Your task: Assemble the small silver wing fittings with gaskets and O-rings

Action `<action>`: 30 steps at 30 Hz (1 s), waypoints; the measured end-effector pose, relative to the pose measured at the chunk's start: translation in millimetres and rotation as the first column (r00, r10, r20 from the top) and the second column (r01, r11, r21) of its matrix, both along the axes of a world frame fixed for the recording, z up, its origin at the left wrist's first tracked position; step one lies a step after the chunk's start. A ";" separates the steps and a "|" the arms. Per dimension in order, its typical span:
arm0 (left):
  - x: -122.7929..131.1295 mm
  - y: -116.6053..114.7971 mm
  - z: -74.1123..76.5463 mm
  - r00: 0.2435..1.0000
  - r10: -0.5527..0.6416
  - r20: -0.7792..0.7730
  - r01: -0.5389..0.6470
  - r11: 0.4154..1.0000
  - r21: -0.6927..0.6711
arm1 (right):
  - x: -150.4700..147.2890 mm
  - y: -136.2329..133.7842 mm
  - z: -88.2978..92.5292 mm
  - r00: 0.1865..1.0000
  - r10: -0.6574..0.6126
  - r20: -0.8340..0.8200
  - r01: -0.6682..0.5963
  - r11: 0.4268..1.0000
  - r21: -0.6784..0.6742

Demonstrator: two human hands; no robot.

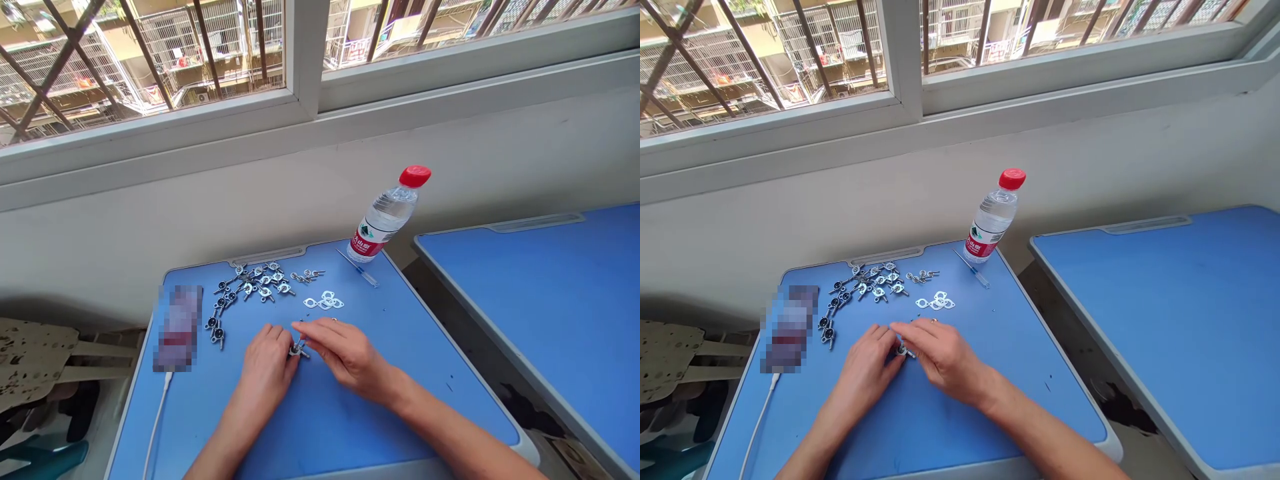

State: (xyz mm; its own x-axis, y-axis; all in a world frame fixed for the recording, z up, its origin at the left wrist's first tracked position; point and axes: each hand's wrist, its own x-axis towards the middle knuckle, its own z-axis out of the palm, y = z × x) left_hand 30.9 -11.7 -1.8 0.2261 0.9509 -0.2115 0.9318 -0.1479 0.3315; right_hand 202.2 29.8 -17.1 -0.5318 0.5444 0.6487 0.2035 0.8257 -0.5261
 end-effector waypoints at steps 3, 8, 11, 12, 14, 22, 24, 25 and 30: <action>-0.2 -0.6 0.4 1.000 0.004 -0.009 -0.004 1.000 0.005 | -2.3 -0.7 -0.8 0.997 -0.078 0.004 0.077 0.996 0.055; -0.4 -0.3 0.3 1.000 0.004 -0.003 -0.004 1.000 -0.010 | -4.0 -1.7 0.2 1.000 -0.006 0.021 0.006 1.000 0.019; -0.8 -0.4 -0.5 1.000 0.005 0.021 -0.005 1.000 -0.006 | -4.3 -2.8 0.0 0.999 0.018 -0.038 -0.018 1.000 0.012; -0.7 -0.6 -0.6 1.000 0.005 0.022 -0.005 1.000 -0.003 | -4.4 -3.0 -0.7 0.999 -0.004 -0.051 0.004 1.000 0.015; -0.3 -1.1 -0.3 1.000 0.004 0.007 -0.004 1.000 0.001 | -4.4 -3.1 -2.1 0.996 -0.061 -0.059 0.063 0.997 0.033; 0.9 0.0 1.4 0.999 -0.005 -0.032 0.005 1.000 0.007 | -1.1 -0.5 -0.2 1.000 0.010 -0.021 -0.010 1.000 0.002; 0.7 -0.2 1.0 0.999 -0.004 -0.033 0.004 1.000 0.010 | -0.9 -0.4 -1.2 0.999 -0.027 -0.033 0.028 0.999 0.034; 0.6 -0.5 0.9 0.999 -0.003 -0.035 0.003 1.000 0.013 | -0.7 -0.3 -1.9 0.998 -0.056 -0.034 0.058 0.997 0.057; 0.5 -1.3 1.2 0.999 -0.007 -0.043 0.007 1.000 0.013 | 0.6 0.6 -0.4 0.997 -0.058 0.044 0.056 0.997 0.045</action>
State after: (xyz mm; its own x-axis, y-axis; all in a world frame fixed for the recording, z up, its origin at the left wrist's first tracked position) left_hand 31.4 -13.0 -0.6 0.2240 0.9520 -0.2086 0.9439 -0.1587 0.2896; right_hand 202.8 30.4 -17.5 -0.5301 0.5467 0.6482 0.2742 0.8339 -0.4790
